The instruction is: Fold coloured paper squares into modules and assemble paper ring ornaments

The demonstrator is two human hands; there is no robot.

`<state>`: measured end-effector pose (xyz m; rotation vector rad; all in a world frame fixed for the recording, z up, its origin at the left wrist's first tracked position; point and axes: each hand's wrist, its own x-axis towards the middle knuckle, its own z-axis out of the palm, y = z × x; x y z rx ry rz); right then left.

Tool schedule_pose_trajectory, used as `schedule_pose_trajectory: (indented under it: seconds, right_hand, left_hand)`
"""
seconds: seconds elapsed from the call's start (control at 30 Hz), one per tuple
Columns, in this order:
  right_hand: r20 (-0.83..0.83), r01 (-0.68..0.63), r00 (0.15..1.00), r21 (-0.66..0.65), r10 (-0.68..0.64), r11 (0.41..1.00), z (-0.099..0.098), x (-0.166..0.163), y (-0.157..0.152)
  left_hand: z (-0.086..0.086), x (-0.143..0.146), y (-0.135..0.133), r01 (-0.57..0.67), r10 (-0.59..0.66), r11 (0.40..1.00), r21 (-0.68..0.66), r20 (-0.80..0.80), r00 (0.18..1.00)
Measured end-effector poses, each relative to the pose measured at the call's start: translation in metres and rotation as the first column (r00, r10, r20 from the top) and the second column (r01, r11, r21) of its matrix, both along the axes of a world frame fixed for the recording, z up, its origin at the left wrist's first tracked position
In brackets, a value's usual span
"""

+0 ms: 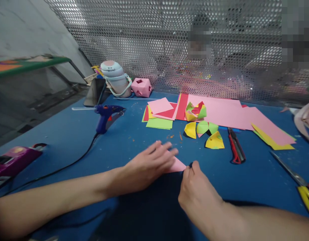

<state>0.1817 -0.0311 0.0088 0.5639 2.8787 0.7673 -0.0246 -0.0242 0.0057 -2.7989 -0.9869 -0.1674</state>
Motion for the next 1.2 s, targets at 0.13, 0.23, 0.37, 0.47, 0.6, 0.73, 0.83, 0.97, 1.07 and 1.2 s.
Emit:
schedule_pose_trajectory:
  seconds: [0.13, 0.23, 0.37, 0.47, 0.6, 0.73, 0.83, 0.97, 1.07, 1.2]
  right_hand:
    - [0.000, -0.008, 1.000, 0.001, 0.008, 1.000, 0.000, 0.000, 0.001]
    - [0.042, 0.031, 0.999, -0.048, -0.029, 0.998, 0.003, 0.000, 0.001]
    - [0.072, 0.087, 0.994, -0.107, -0.080, 0.990, 0.009, -0.001, 0.001]
    - [0.103, 0.121, 0.989, -0.157, -0.106, 0.980, 0.013, -0.001, 0.000]
    - [0.129, 0.158, 0.983, -0.224, -0.132, 0.962, 0.016, 0.004, -0.005]
    - [0.053, 0.035, 0.998, -0.272, -0.021, 0.962, 0.014, 0.011, -0.009]
    - [-0.026, -0.028, 0.999, -0.271, 0.022, 0.962, 0.012, 0.012, -0.009]
    - [-0.037, -0.013, 0.999, -0.248, 0.004, 0.969, 0.011, 0.008, -0.003]
    - [-0.048, -0.023, 0.999, -0.246, 0.012, 0.969, 0.011, 0.006, 0.000]
    - [-0.070, -0.015, 0.998, -0.261, -0.004, 0.965, 0.010, 0.006, 0.001]
  left_hand:
    - [0.000, 0.002, 0.003, 0.169, -0.169, 0.978, -0.118, 0.016, 0.986]
    - [-0.006, 0.001, 0.002, -0.004, 0.003, 0.998, -0.064, -0.014, 1.000]
    - [-0.011, 0.000, 0.005, -0.220, 0.222, 0.975, 0.031, -0.075, 0.972]
    - [-0.007, -0.002, 0.008, -0.285, 0.282, 0.958, -0.013, -0.099, 0.954]
    - [0.002, -0.005, 0.007, -0.266, 0.255, 0.957, -0.114, -0.097, 0.962]
    - [0.005, -0.006, 0.008, -0.265, 0.255, 0.954, -0.144, -0.081, 0.964]
    - [0.004, -0.006, 0.009, -0.261, 0.258, 0.957, -0.128, -0.043, 0.965]
    - [0.003, -0.007, 0.011, -0.254, 0.258, 0.962, -0.104, 0.031, 0.966]
    - [0.002, -0.009, 0.015, -0.212, 0.214, 0.976, -0.053, 0.047, 0.976]
    - [0.000, -0.013, 0.021, -0.162, 0.161, 0.987, 0.007, 0.097, 0.982]
